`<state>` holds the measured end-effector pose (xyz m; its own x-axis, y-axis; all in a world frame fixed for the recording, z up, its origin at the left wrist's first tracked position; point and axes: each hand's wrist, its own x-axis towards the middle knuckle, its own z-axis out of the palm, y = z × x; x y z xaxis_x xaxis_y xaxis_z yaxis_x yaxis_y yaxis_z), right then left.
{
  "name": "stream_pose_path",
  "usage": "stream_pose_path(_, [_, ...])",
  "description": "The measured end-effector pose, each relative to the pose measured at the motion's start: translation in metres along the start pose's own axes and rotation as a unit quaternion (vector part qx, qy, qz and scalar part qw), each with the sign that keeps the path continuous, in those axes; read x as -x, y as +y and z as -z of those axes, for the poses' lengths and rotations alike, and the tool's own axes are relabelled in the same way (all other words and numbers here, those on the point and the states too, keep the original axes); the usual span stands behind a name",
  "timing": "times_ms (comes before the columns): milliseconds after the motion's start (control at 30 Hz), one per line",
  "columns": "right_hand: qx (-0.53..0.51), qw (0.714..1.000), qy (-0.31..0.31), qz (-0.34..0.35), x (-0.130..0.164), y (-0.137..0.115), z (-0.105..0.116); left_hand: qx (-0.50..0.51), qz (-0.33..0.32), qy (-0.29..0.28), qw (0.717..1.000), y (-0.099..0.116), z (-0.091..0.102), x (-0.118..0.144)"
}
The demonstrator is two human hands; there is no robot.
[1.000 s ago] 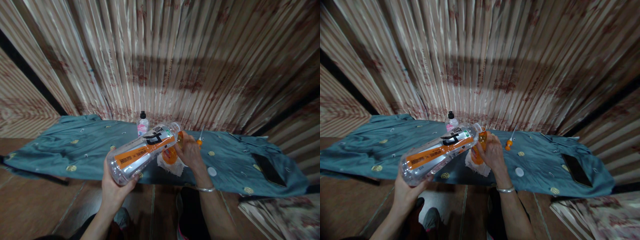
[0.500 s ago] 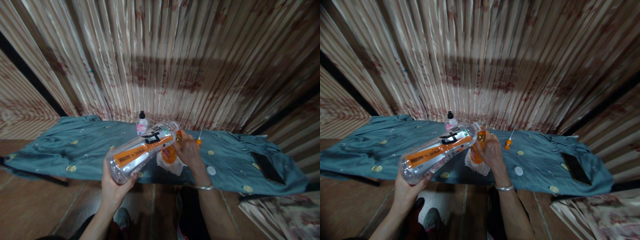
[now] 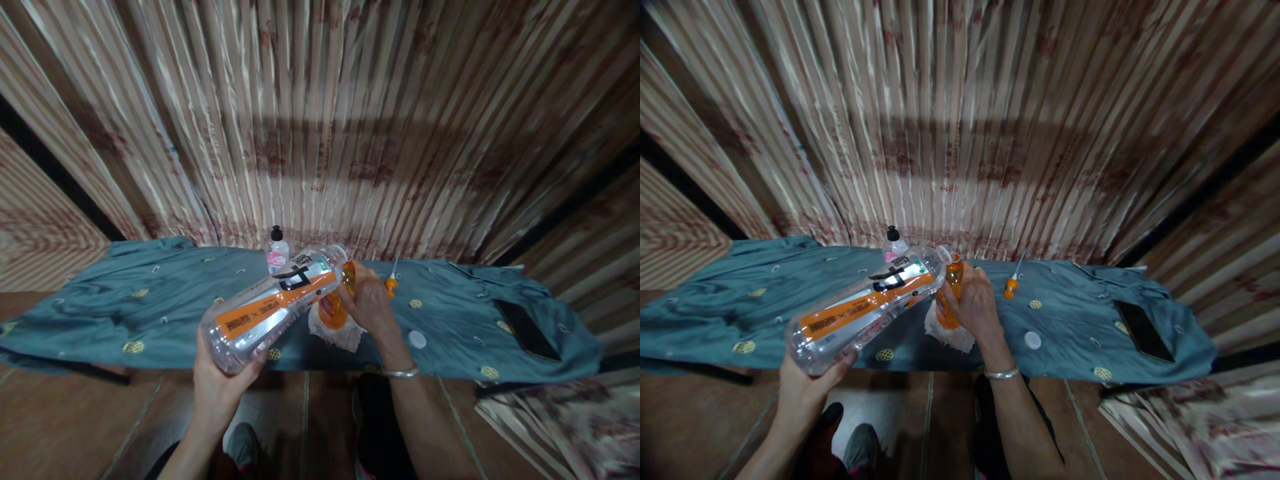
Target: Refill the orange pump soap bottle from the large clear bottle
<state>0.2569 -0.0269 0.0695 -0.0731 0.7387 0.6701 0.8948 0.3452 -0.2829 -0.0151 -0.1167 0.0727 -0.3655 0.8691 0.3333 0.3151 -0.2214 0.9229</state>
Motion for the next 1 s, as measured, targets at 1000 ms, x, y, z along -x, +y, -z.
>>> stream_pose_path(1000, [0.013,1.0,-0.009,-0.012,0.001,0.0009,-0.0008,-0.002,-0.009,-0.036,0.999,-0.0084,0.0023,-0.0026])
